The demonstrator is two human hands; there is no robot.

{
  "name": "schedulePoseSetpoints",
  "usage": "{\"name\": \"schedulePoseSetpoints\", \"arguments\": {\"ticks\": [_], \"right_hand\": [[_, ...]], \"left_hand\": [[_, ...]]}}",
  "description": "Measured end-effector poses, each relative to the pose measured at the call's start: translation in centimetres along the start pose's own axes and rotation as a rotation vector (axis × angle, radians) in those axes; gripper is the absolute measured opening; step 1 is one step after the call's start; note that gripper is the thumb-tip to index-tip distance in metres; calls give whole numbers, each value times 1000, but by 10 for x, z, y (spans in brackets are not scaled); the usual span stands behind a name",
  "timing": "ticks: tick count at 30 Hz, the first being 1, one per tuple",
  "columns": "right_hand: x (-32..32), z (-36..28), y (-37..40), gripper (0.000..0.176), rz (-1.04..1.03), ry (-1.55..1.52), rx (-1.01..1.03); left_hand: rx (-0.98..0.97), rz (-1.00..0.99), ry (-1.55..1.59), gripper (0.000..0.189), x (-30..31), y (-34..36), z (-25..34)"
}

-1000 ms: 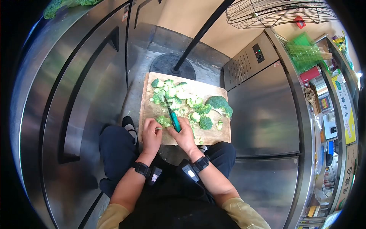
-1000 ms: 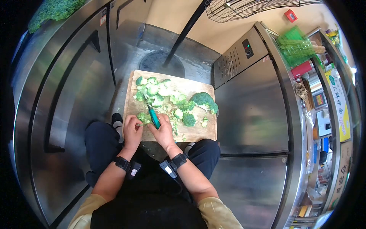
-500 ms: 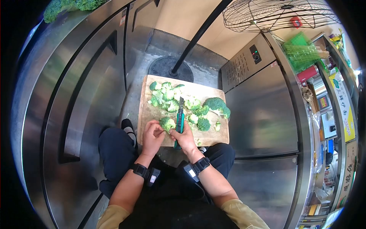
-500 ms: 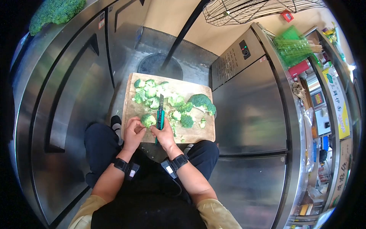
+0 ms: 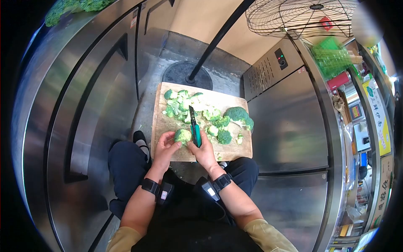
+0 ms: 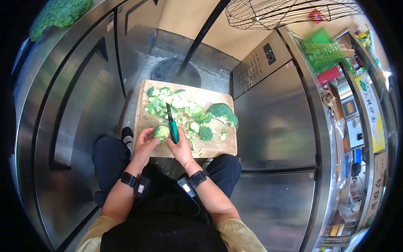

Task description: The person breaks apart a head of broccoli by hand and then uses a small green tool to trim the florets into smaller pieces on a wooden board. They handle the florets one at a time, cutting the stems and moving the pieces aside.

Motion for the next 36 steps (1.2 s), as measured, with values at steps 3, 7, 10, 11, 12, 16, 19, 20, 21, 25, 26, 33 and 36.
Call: {"name": "schedulePoseSetpoints", "arguments": {"ticks": [3,7,10,11,12,16,19,20,21,25,26,33,36], "right_hand": [[1,2,2,30,-13,-90,-95],[12,-12,12,22,-93,-71,-95],[21,-18,24,23,-205,70,-192],[23,-16,28,23,-240,92,-221],[24,-12,32,23,-274,113,-249],[24,-3,41,24,-368,212,-231],[17,4,47,25,-364,314,-120],[13,15,50,26,-353,376,-48],[10,15,52,26,-342,438,24],[2,19,59,28,-298,394,-13],[1,18,58,29,-304,404,-32],[-3,4,57,30,-300,507,-45],[-5,7,55,30,-307,520,-51]], "left_hand": [[52,77,82,35,4,0,2],[-1,139,93,28,11,-3,2],[-146,193,-203,32,13,-2,-1],[-201,201,-325,34,19,-7,-9],[-256,207,-449,36,18,-8,-9],[-289,330,-932,43,13,-4,-5],[-376,351,-1033,43,4,0,3],[-397,353,-1051,43,4,1,4],[-417,355,-1069,43,4,2,4],[-392,344,-1078,41,6,0,4],[-382,345,-1071,40,5,0,5],[-360,367,-1072,36,2,0,8],[-362,371,-1051,36,2,-2,7]]}}
Point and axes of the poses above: each hand's wrist, its own y-axis away from the middle knuckle, its own x-axis out of the back of the hand, z = x × y, the point moved 3 cm from there along -y, towards the middle knuckle, and after that the axes turned 5 degrees about x, right-handed, at the moved point
